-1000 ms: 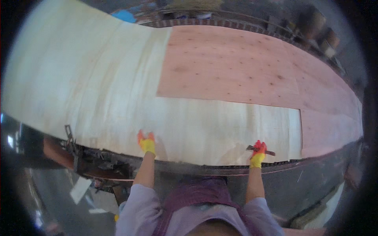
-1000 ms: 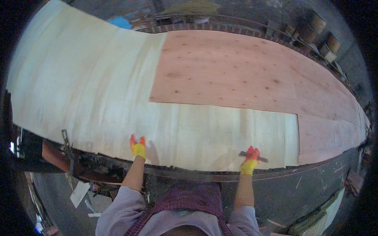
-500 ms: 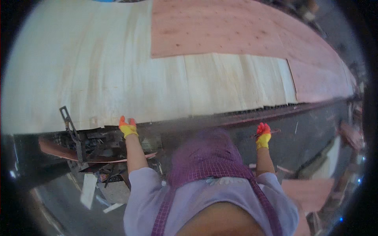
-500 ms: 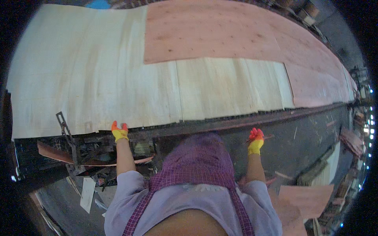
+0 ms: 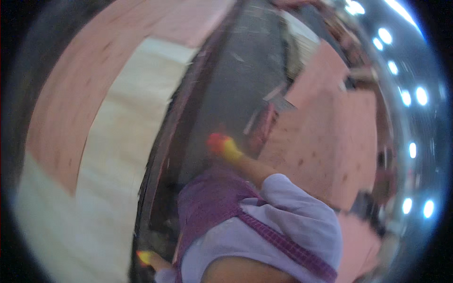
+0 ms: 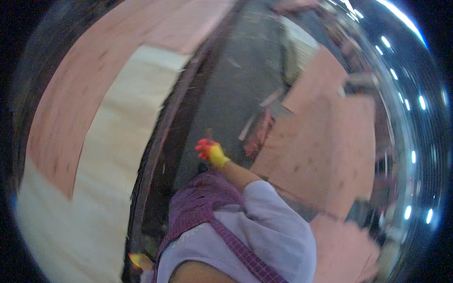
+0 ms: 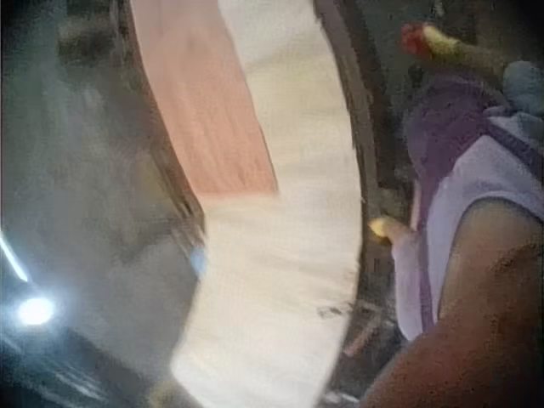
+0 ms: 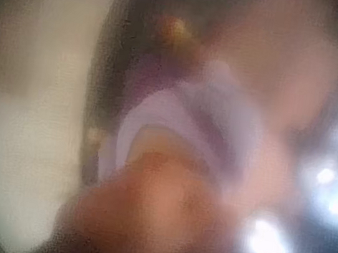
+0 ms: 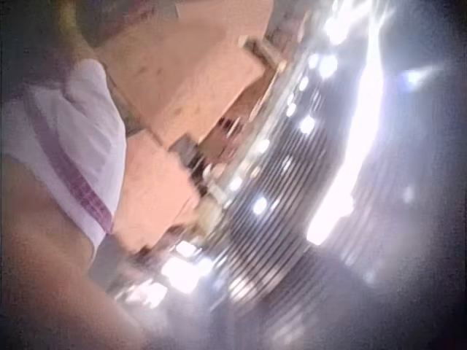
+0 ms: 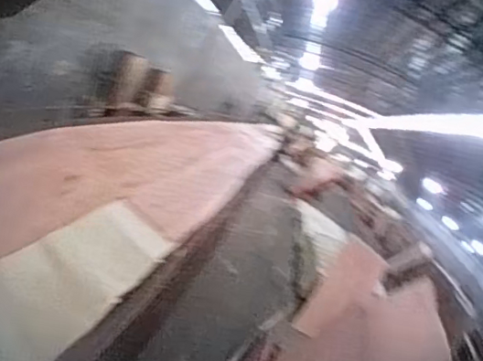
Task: The person places thin wood veneer sheets onto a larger substrate one by one by hand, aligning the edges and pressing them down to secure the application.
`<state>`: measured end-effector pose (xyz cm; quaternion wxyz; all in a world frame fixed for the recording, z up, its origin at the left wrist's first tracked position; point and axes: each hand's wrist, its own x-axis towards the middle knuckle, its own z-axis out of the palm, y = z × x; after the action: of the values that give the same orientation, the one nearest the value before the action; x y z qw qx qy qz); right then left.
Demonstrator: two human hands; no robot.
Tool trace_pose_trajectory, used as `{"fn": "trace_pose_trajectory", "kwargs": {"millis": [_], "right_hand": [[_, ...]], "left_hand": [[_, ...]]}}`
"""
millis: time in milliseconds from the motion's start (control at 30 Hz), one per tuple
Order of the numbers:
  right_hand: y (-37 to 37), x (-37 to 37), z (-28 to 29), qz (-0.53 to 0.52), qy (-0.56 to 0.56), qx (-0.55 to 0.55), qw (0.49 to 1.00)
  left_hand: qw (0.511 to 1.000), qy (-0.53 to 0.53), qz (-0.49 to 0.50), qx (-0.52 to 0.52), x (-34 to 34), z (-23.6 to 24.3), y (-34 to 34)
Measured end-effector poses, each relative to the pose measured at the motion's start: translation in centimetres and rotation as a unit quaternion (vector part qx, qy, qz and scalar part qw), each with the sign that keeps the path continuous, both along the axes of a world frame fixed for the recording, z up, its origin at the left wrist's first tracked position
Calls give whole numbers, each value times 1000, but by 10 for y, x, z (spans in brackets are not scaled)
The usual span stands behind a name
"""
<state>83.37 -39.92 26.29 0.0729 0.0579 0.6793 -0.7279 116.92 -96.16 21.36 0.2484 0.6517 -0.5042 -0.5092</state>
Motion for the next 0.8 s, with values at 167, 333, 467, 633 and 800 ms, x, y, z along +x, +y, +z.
{"fn": "trace_pose_trajectory", "kwargs": {"millis": [167, 333, 467, 633, 800], "right_hand": [[55, 53, 25, -152, -78, -79, 982], [158, 130, 38, -354, -125, -179, 910], [304, 230, 1, -408, 66, 91, 906], [455, 321, 152, -651, 98, 2, 753], [542, 410, 319, -659, 114, 224, 709]], "left_hand": [[984, -11, -175, 20, -48, 10, 57], [943, 29, -330, 19, -160, 20, 113], [890, 91, -447, 21, -260, 29, 215], [657, 463, -296, 515, -361, 6, 303], [753, 89, -630, -167, -416, 36, 424]]}}
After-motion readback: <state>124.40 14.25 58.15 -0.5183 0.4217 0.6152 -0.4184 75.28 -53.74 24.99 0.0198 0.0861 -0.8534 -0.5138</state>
